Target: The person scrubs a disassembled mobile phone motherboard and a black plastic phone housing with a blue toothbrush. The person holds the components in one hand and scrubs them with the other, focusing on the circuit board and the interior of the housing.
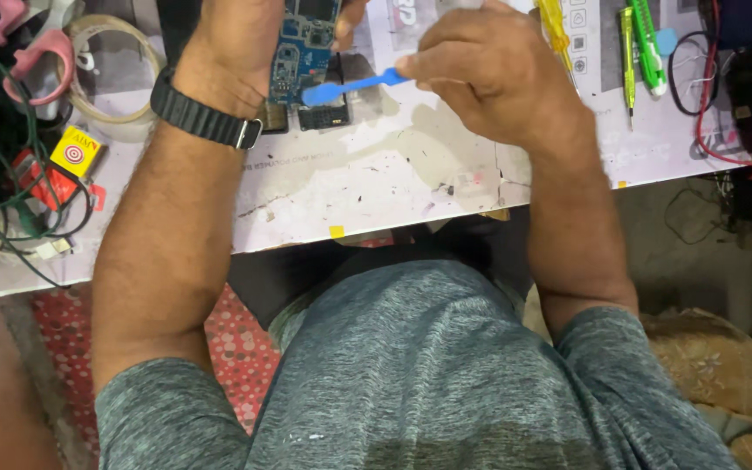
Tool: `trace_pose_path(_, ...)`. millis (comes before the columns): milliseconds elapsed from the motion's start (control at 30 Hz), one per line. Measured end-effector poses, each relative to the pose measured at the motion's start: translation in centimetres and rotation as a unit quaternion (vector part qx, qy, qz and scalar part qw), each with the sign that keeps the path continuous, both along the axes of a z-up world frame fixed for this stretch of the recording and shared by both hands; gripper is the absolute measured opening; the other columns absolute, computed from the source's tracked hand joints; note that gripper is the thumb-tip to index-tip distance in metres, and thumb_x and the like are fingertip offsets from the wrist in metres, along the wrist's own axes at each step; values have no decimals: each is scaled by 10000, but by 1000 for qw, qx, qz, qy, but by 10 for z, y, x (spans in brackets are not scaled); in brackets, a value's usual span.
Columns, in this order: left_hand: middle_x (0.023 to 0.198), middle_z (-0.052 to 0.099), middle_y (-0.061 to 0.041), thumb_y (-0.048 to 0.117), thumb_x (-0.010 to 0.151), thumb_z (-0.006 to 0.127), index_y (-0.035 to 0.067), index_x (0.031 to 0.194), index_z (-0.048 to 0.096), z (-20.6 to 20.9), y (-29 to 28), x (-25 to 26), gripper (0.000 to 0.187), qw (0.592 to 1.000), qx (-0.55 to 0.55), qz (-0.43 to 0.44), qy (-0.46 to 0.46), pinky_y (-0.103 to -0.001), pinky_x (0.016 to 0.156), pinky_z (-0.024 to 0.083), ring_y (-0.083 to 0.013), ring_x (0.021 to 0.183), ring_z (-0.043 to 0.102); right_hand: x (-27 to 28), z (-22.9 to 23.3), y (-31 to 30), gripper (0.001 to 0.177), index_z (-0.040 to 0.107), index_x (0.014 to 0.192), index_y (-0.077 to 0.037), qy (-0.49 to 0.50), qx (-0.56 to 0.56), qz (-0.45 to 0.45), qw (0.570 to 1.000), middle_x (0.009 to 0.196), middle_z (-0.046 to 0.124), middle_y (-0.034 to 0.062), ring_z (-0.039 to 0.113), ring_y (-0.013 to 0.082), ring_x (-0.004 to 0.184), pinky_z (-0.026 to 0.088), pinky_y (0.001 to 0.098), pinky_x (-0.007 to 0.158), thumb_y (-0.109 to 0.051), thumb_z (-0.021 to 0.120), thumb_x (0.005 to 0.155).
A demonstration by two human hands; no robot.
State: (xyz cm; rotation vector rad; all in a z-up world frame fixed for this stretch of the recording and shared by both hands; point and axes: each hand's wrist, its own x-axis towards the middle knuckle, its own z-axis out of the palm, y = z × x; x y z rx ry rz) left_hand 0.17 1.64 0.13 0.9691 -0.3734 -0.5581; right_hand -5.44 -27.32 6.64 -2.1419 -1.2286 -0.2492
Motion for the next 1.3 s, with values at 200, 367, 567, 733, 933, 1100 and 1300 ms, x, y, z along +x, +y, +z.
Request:
trace_pose_path(200,888,690,-150,394,1139,465,-6,1116,653,2,0,1,443,997,-29,-18,67,-290,698,567,-178,747,668,6,12,-2,215,718,1103,-24,10,20,-1,1000,1012,709,119,695,226,882,515,324,742,99,798,946)
trace_pose_path(367,887,682,-149,392,1145,471,-8,1070,643,3,-4,2,442,1000,-14,5,-13,-279,703,553,-183,758,666,-1,9,8,266,746,1085,-13,41,-11,7,999,946,715,126,674,254,808,483,367,677,88,820,850)
trace_pose_path(567,906,684,-149,394,1125,444,-2,1077,636,6,0,-3,443,1000,1,15,-20,-287,716,559,-186,767,660,5,2,-23,267,722,1166,-59,129,51,39,990,1054,736,103,728,185,910,551,279,748,102,759,957)
trace_pose_path(733,896,693,-143,418,1139,441,9,1089,648,5,-1,-4,461,1000,4,28,-6,-288,698,559,-188,767,677,7,-12,7,231,759,1161,-46,74,20,20,997,979,728,104,712,199,874,537,287,680,63,841,975)
trace_pose_path(933,893,687,-140,397,1129,421,0,1058,643,-1,-3,-1,460,1000,0,16,-27,-287,718,568,-186,770,672,4,-7,-1,229,728,1182,-34,113,60,75,989,1056,734,115,729,201,951,567,287,779,83,799,998)
trace_pose_path(1100,895,675,-136,382,1139,425,-8,1046,634,-1,-1,0,453,999,-24,-4,-26,-296,718,573,-184,771,665,6,-5,-11,220,720,1172,-20,112,90,14,990,1057,724,122,725,202,930,552,294,769,108,798,1010)
trace_pose_path(1300,859,672,-154,366,1140,435,-2,1096,637,8,-3,-1,422,1000,-7,30,3,-289,695,558,-194,736,660,4,-6,2,244,736,1151,-55,74,24,41,996,1022,724,109,720,222,905,549,296,738,77,822,965)
